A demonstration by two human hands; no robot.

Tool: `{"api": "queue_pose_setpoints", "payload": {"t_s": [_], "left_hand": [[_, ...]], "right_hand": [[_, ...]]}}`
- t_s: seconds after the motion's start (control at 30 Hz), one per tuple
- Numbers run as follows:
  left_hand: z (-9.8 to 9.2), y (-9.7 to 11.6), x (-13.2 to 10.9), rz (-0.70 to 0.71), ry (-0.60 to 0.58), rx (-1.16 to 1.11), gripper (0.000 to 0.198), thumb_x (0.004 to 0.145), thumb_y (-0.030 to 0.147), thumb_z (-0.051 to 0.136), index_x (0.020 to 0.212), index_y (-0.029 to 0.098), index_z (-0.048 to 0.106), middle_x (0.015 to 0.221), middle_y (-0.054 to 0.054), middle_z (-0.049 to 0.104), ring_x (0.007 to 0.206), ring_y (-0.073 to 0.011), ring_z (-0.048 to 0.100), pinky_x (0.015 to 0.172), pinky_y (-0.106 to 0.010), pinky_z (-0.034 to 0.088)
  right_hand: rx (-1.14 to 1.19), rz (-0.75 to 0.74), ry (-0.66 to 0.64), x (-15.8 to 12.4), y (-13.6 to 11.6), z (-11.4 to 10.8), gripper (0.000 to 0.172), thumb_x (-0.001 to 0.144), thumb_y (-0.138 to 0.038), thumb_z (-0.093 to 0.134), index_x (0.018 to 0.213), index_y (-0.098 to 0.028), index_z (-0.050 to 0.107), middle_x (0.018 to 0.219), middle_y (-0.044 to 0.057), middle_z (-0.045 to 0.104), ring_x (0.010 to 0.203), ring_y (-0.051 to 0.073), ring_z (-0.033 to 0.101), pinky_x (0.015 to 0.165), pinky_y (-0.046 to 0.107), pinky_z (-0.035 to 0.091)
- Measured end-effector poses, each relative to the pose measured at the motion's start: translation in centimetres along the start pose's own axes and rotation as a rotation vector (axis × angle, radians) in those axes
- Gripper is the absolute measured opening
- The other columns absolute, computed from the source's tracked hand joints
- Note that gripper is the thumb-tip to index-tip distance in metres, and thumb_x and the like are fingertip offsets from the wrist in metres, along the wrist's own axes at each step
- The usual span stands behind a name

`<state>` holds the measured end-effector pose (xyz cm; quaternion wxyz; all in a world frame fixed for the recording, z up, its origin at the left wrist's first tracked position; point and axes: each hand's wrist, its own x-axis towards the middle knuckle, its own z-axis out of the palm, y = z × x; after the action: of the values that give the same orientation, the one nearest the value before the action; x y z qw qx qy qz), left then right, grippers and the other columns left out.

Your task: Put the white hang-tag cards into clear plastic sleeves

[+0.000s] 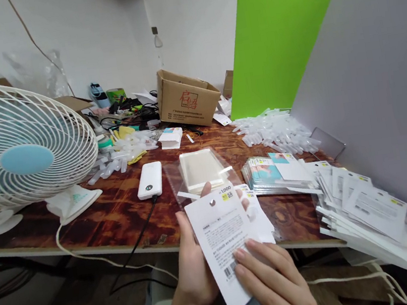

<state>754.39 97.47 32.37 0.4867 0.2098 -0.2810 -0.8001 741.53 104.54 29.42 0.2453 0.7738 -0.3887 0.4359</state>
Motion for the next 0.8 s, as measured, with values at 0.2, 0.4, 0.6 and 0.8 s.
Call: {"api": "queue_pose_setpoints", "payload": {"t_s": [0.2,0.4,0.6,0.8], "left_hand": [[-1.6,-1.6,-2.7,-0.228,-0.199,-0.103,0.054,0.086,0.062,0.044,0.117,0.026,0.069,0.132,-0.007,0.063,0.136,-0.0290,0.040,0.116,-0.046,0.026],[-2.1,-1.6,-3.7,-0.263,-0.223,-0.103,0.049,0.085,0.060,0.049,0.114,0.026,0.071,0.127,-0.007,0.066,0.134,-0.0283,0.044,0.116,-0.045,0.026],[-3.2,-1.6,-4.2,-0.358,-0.273,0.024,0.049,0.089,0.056,0.044,0.121,0.025,0.067,0.121,-0.009,0.069,0.128,-0.0288,0.051,0.113,-0.049,0.028],[-2.3,-2.9,-4.8,-0.348,-0.373,0.009,0.054,0.090,0.056,0.043,0.131,0.023,0.058,0.125,-0.011,0.066,0.128,-0.0296,0.051,0.111,-0.048,0.029]], "right_hand": [[-0.088,0.132,0.041,-0.3,0.1,0.3,0.027,0.092,-0.010,0.046,0.105,-0.017,0.069,0.109,0.009,0.070,0.108,0.022,0.060,0.086,0.036,0.048],[-0.051,0.245,-0.035,-1.5,-0.4,0.5,0.029,0.096,-0.032,0.046,0.118,-0.026,0.064,0.141,0.009,0.048,0.119,0.026,0.048,0.093,0.041,0.044],[0.081,0.347,-0.004,-1.0,-0.4,-0.9,0.017,0.089,-0.019,0.057,0.102,-0.022,0.067,0.142,0.012,0.045,0.127,0.029,0.045,0.096,0.045,0.046],[0.311,0.462,0.114,-0.9,-0.9,-1.5,0.025,0.081,-0.007,0.063,0.101,-0.016,0.052,0.105,0.013,0.069,0.113,0.026,0.061,0.088,0.042,0.056]]}}
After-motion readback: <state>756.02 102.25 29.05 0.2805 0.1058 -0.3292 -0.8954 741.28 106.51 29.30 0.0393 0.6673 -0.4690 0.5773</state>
